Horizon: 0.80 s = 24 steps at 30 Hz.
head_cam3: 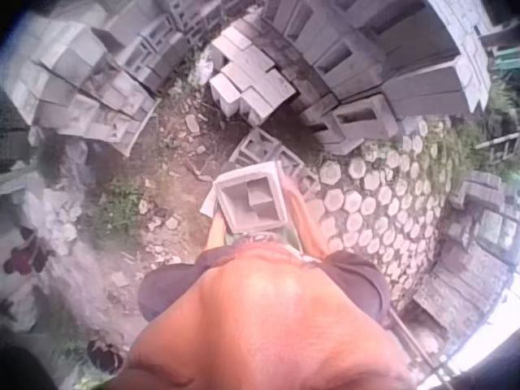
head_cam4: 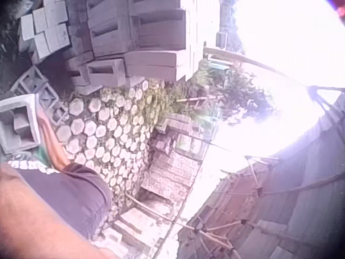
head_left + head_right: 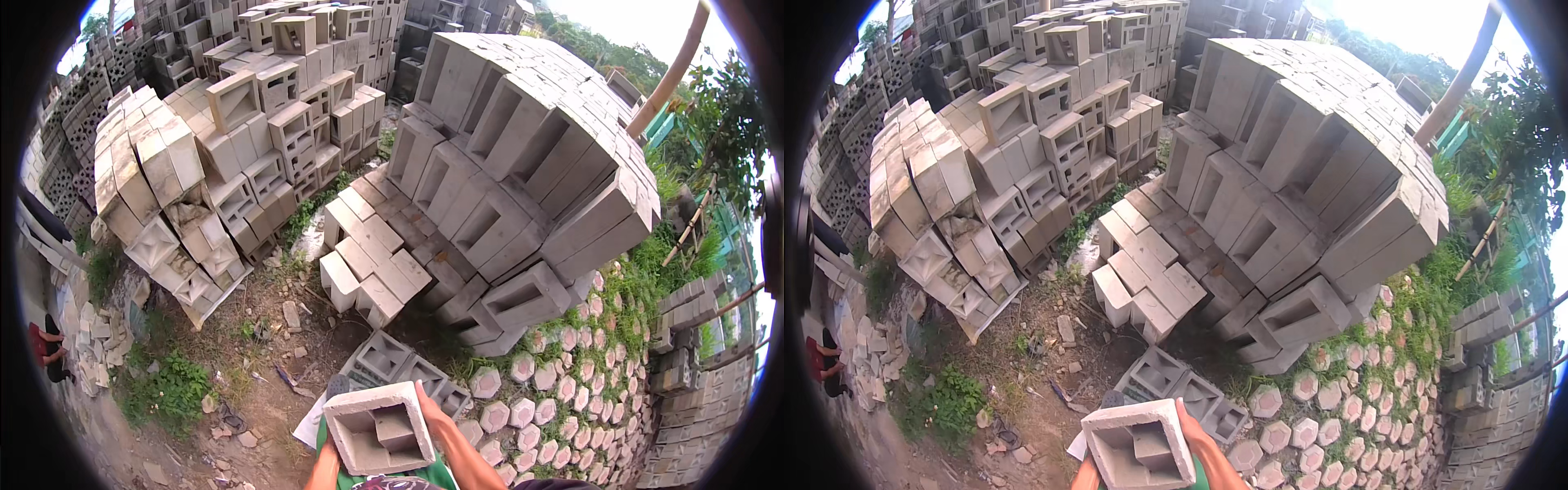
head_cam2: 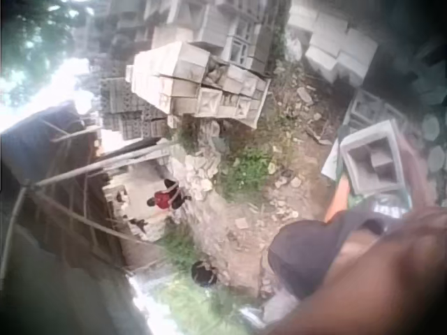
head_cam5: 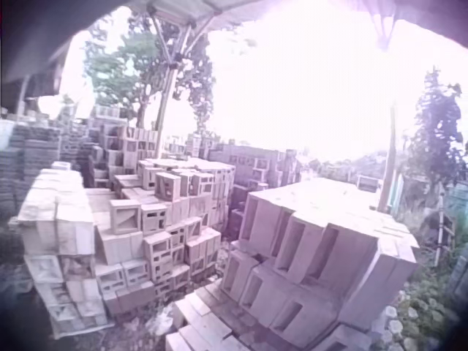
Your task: The person moves concrete vent blocks one at a time, picking them up from the ground and placing them onto a stack of similar blocks.
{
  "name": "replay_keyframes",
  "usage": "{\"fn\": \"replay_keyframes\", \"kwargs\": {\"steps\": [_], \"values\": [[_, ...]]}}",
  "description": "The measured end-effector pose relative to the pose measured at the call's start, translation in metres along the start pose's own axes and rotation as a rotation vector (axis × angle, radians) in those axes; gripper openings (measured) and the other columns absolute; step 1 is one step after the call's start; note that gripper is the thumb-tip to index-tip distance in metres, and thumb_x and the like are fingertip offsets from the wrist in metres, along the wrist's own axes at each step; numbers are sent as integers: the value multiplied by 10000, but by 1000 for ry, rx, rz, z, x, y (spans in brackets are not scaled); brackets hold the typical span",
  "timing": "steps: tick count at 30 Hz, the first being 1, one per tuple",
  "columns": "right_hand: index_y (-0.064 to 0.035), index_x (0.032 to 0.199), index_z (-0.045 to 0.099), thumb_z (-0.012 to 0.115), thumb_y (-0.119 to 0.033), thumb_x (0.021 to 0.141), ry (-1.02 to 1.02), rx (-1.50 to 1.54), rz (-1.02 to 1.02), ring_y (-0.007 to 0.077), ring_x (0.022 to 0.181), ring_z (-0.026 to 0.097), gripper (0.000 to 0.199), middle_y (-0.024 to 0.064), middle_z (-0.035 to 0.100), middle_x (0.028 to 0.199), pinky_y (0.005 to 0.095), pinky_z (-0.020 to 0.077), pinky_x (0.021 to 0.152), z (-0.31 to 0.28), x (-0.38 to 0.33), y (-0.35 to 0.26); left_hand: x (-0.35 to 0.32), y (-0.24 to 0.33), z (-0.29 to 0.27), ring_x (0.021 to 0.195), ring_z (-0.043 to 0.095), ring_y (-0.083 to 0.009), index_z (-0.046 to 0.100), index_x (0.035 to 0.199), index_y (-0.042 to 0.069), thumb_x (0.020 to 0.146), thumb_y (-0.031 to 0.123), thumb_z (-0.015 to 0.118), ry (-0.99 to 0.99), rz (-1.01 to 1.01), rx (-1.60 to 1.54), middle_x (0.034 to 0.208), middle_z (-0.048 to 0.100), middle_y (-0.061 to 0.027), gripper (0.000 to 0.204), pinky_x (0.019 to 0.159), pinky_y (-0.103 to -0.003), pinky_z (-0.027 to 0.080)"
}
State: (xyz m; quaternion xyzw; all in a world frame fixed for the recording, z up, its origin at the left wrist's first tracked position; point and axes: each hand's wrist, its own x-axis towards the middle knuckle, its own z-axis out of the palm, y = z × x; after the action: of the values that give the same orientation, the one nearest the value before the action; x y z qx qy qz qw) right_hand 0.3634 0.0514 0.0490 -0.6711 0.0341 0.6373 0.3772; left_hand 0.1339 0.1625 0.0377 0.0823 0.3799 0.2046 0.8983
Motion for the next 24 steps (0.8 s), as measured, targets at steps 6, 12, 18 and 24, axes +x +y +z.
{"fn": "replay_keyframes", "kwargs": {"steps": [6, 12, 18, 24], "values": [[-2, 1278, 487, 230, -649, 913, -322, 391, -243, 260, 1183, 451, 786, 110, 502, 1310, 384, 302, 1053, 9, 55, 54, 3, 17, -15, 1096, 541, -245, 497, 1266, 70, 924, 530, 330, 6, 6, 77, 1213, 560, -107, 598, 966, -386, 422], [7, 1289, 471, 190, -655, 911, -356, 287, -189, 280, 1221, 424, 812, 126, 491, 1317, 380, 281, 1074, 22, 43, 58, -3, 7, -32, 1086, 546, -244, 502, 1262, 69, 923, 533, 330, -8, 13, 86, 1204, 566, -107, 600, 960, -384, 427], [-36, 1306, 471, 132, -688, 886, -438, 191, -45, 302, 1188, 482, 846, 127, 489, 1325, 416, 340, 1047, 53, 76, 71, -18, 5, -48, 1075, 552, -244, 506, 1258, 69, 922, 536, 331, -45, 45, 67, 1195, 571, -107, 602, 954, -383, 432], [-34, 1169, 580, 316, -470, 928, -593, 84, 38, 273, 966, 623, 564, 122, 623, 1117, 414, 490, 893, 139, 61, 56, -73, 31, -107, 1065, 558, -243, 510, 1254, 68, 921, 539, 331, 16, 201, 12, 1185, 577, -106, 604, 948, -382, 437]]}}
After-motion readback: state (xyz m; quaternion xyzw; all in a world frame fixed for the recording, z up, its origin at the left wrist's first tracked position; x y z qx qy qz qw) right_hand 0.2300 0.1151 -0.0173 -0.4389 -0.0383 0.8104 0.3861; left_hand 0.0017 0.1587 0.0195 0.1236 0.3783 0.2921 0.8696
